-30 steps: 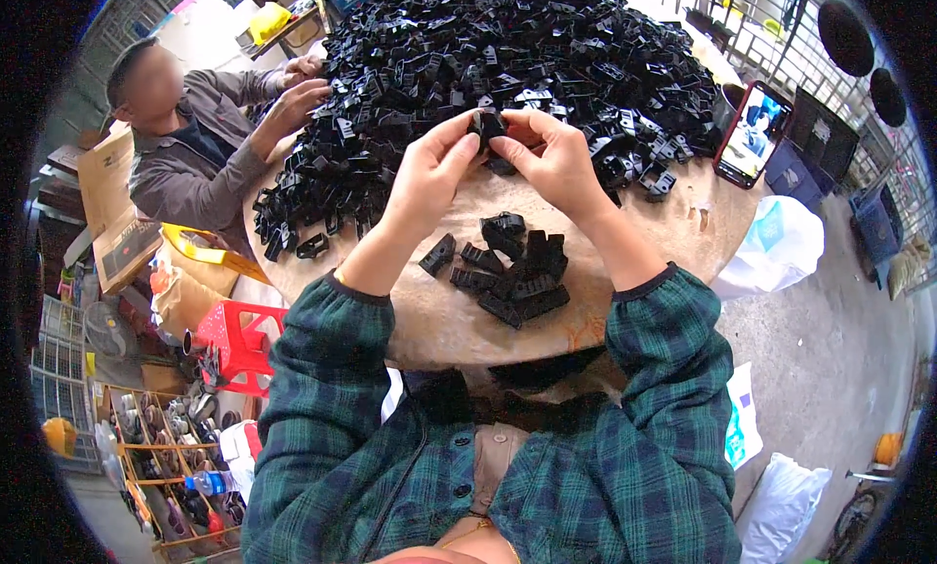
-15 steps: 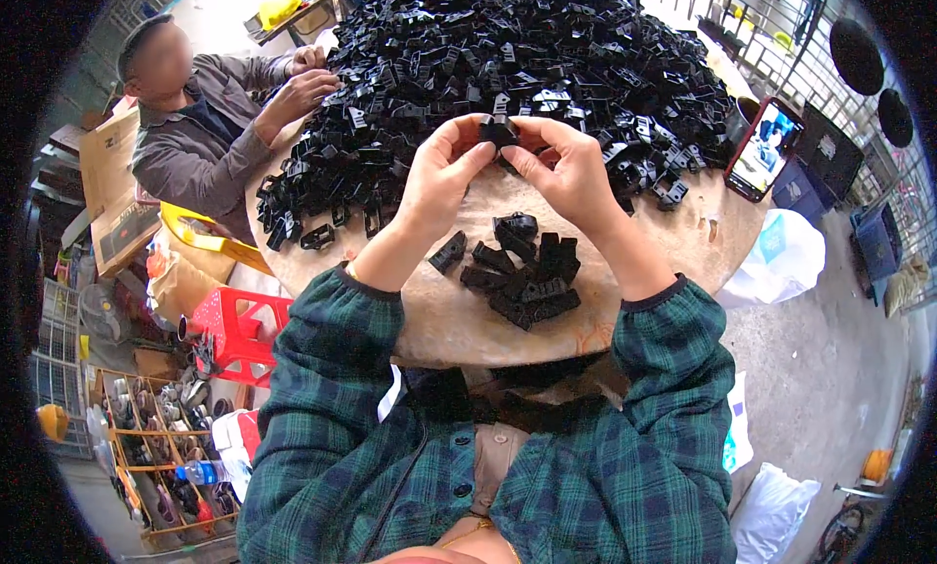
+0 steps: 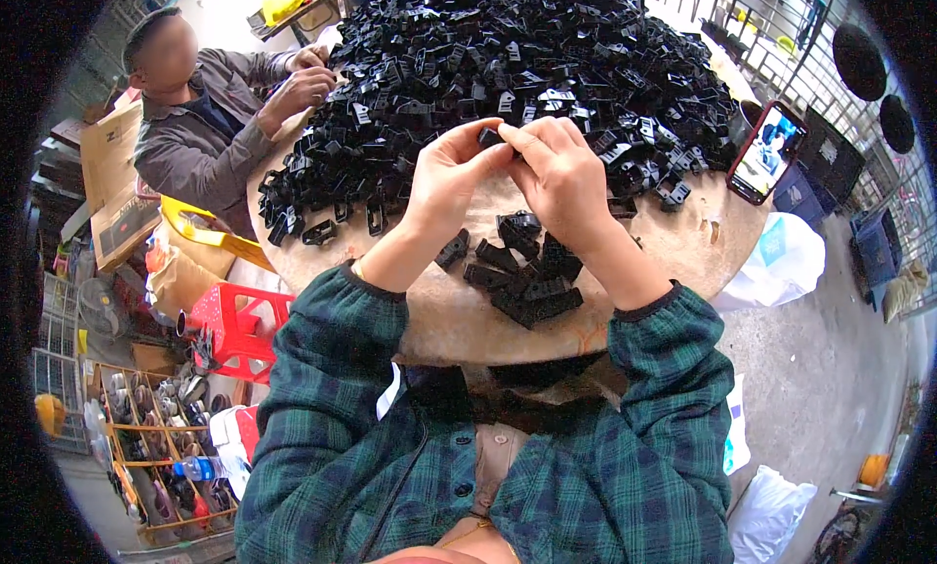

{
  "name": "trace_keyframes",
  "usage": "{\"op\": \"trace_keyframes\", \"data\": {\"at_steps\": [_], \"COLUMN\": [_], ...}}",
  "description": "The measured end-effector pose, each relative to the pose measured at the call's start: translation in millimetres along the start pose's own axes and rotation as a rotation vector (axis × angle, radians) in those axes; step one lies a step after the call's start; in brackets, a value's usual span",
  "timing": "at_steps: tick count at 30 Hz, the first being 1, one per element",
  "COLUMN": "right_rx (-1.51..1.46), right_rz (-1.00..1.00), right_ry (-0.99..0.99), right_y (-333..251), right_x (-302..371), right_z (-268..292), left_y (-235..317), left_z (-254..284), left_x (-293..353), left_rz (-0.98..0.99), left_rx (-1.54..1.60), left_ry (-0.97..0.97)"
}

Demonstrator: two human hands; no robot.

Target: Sorting and counting black plastic industrial components on a work table.

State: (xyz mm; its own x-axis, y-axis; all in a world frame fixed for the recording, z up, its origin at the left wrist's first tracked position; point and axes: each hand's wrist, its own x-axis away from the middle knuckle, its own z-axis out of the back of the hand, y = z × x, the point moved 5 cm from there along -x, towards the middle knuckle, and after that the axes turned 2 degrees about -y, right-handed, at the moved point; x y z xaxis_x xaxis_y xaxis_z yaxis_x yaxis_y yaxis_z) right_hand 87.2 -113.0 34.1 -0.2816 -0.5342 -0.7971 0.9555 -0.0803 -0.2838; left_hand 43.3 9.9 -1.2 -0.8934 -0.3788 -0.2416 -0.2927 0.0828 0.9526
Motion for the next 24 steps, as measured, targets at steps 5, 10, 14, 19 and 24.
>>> {"op": "trace_keyframes", "data": {"at_steps": [5,10,14,19,24], "right_rx": [0.011,-0.912,-1.075,-0.206,0.206], "right_rz": [0.079,-0.591,-0.661,-0.227,-0.190], "right_ry": [0.089,-0.232,-0.292,-0.172,-0.393], "right_y": [0.0,36.4,52.0,65.7,44.4], "right_x": [-3.6,3.1,7.6,7.0,10.4], "right_z": [4.6,-18.1,-16.3,-17.5,-32.6], "left_y": [10.9,18.7,39.2,32.1,30.0], "left_z": [-3.9,4.6,2.0,-18.7,-26.9], "left_x": [-0.3,-2.4,-1.8,21.1,29.8], "left_rz": [-0.058,0.012,-0.005,-0.123,0.033], "left_rx": [0.127,0.110,-0.069,-0.742,-0.797], "left_ry": [-0.080,-0.181,-0.323,-0.681,-0.807]}}
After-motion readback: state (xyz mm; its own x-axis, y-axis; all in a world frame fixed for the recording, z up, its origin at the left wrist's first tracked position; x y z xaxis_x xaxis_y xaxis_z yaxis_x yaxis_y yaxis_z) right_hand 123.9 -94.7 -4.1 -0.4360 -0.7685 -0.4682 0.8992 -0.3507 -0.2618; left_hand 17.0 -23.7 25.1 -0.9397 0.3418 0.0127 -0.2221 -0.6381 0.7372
